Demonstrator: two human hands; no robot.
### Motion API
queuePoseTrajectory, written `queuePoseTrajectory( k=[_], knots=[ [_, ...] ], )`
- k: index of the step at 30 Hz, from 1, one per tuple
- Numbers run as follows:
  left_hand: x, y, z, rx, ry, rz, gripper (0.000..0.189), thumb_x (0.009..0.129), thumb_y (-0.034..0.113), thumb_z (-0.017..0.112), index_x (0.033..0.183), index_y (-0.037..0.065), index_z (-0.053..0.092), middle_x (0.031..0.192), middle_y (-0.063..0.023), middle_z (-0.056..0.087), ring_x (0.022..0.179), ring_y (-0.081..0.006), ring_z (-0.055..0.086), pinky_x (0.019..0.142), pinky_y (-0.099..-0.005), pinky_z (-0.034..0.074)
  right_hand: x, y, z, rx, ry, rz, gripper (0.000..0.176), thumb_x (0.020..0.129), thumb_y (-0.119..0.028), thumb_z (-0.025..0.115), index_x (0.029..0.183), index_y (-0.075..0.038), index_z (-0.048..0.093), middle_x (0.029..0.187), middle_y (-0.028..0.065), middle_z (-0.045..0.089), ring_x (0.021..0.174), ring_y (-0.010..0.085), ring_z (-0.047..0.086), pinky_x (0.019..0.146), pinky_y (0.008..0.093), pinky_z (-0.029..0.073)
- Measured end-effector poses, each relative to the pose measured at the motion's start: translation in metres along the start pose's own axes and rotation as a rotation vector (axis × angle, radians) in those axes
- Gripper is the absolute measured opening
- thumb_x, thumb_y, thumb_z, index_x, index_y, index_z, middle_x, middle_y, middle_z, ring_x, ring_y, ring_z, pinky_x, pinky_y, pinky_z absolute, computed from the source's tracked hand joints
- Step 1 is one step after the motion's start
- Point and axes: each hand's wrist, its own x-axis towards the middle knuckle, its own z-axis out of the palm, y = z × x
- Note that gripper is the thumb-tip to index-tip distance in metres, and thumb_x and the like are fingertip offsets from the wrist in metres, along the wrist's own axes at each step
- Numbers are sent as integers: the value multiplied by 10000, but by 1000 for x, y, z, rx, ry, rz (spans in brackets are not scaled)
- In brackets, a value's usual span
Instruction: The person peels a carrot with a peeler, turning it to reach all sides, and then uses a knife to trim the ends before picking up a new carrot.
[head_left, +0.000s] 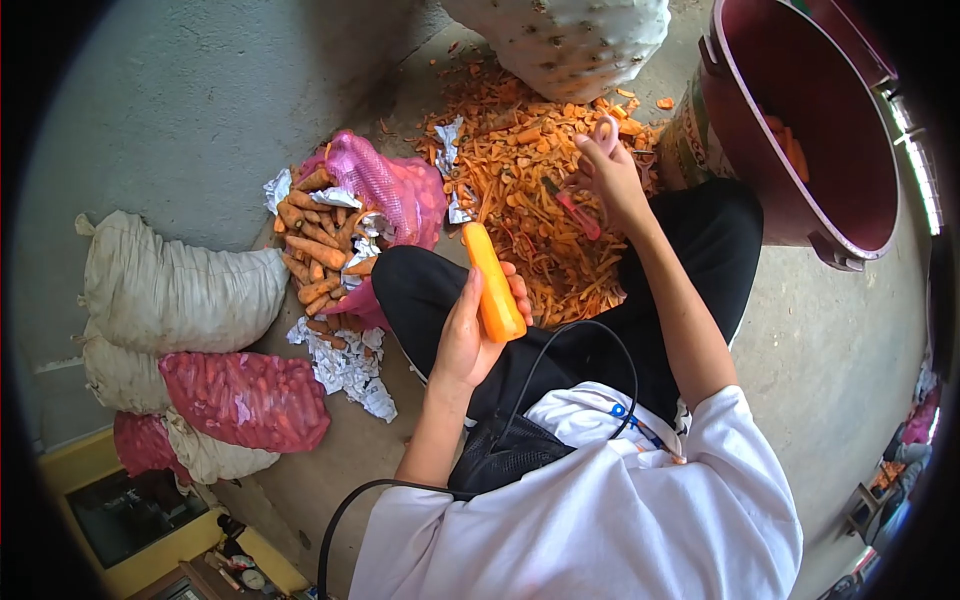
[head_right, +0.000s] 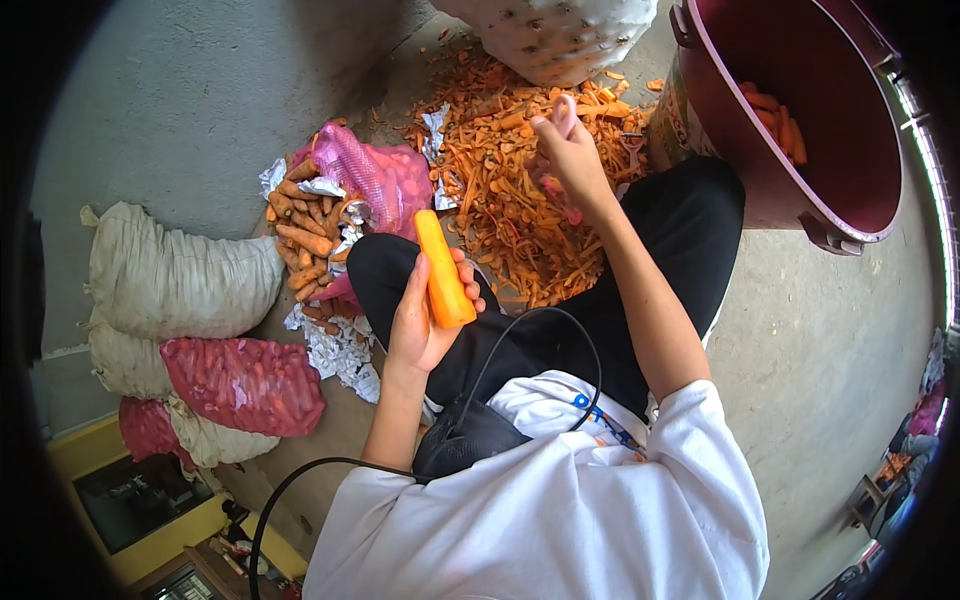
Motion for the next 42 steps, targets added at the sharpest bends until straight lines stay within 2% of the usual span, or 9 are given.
queuePoseTrajectory(
  k=[3, 14, 22, 23, 26, 28, 36, 38, 42],
  knots=[
    [4, 2, -3, -29, -2, -5, 398, 978, 411, 366, 1129, 64, 491, 938, -72, 542, 836, -179, 537, 735, -343, 454, -19, -11, 6, -831, -31, -382, 287, 897, -291, 570, 860, -24, 471, 677, 88, 518, 612, 165, 533, 594, 319, 441],
    [17, 5, -14, -98, 114, 69, 344, 961, 389, 438, 1100, 82, 509, 973, -54, 556, 895, -177, 549, 807, -367, 462, -26, 15, 17, -485, -116, -225, 273, 930, -317, 540, 950, -50, 487, 716, -16, 455, 649, 56, 428, 590, 230, 383],
    [18, 13, 1, -151, 196, 173, 351, 962, 389, 438, 1107, 75, 499, 1019, -58, 558, 964, -193, 543, 851, -355, 446, -103, -21, 69, -538, -557, -42, 555, 785, -413, 714, 1087, 5, 509, 860, 48, 591, 781, 88, 534, 708, 253, 448],
    [20, 11, -17, -149, 54, 160, 379, 965, 400, 422, 1141, 71, 492, 1046, -60, 554, 992, -196, 536, 872, -355, 436, -111, -25, 74, -536, -562, -45, 288, 862, -237, 661, 1019, -25, 546, 803, 1, 512, 745, 77, 473, 671, 245, 415],
    [19, 13, -7, -113, 253, 217, 411, 966, 408, 414, 1180, 64, 483, 1030, -52, 546, 969, -183, 531, 853, -348, 441, -100, -5, 61, -417, -634, -66, 223, 878, -203, 639, 987, -27, 554, 783, -6, 514, 741, 72, 472, 683, 248, 420],
    [18, 14, -20, -156, 85, 192, 418, 966, 403, 416, 1197, 60, 478, 1007, -45, 540, 944, -172, 527, 836, -344, 440, -89, -4, 55, -420, -534, -165, 146, 922, -174, 565, 953, -32, 557, 794, -9, 526, 743, 69, 468, 689, 238, 410],
    [18, 15, -21, -206, 48, 215, 431, 964, 411, 409, 1200, 57, 479, 996, -49, 547, 913, -168, 531, 848, -355, 425, -105, -16, 65, -342, -498, -55, 254, 874, -240, 641, 968, -20, 555, 852, 9, 561, 795, 68, 500, 716, 238, 429],
    [20, 9, -16, -182, 55, 279, 433, 966, 421, 397, 1203, 69, 477, 1036, -56, 558, 965, -180, 540, 872, -373, 426, -118, -12, 70, -596, -458, -214, 439, 774, -382, 708, 933, -3, 554, 799, 125, 574, 754, 248, 587, 688, 352, 464],
    [21, 2, -18, -218, 55, 291, 449, 966, 460, 359, 1217, 107, 475, 1118, -71, 561, 1071, -214, 527, 950, -390, 399, -125, -5, 80, -778, -296, -290, 529, 696, -413, 741, 950, 15, 561, 845, 185, 572, 806, 336, 583, 728, 395, 465]
  ],
)
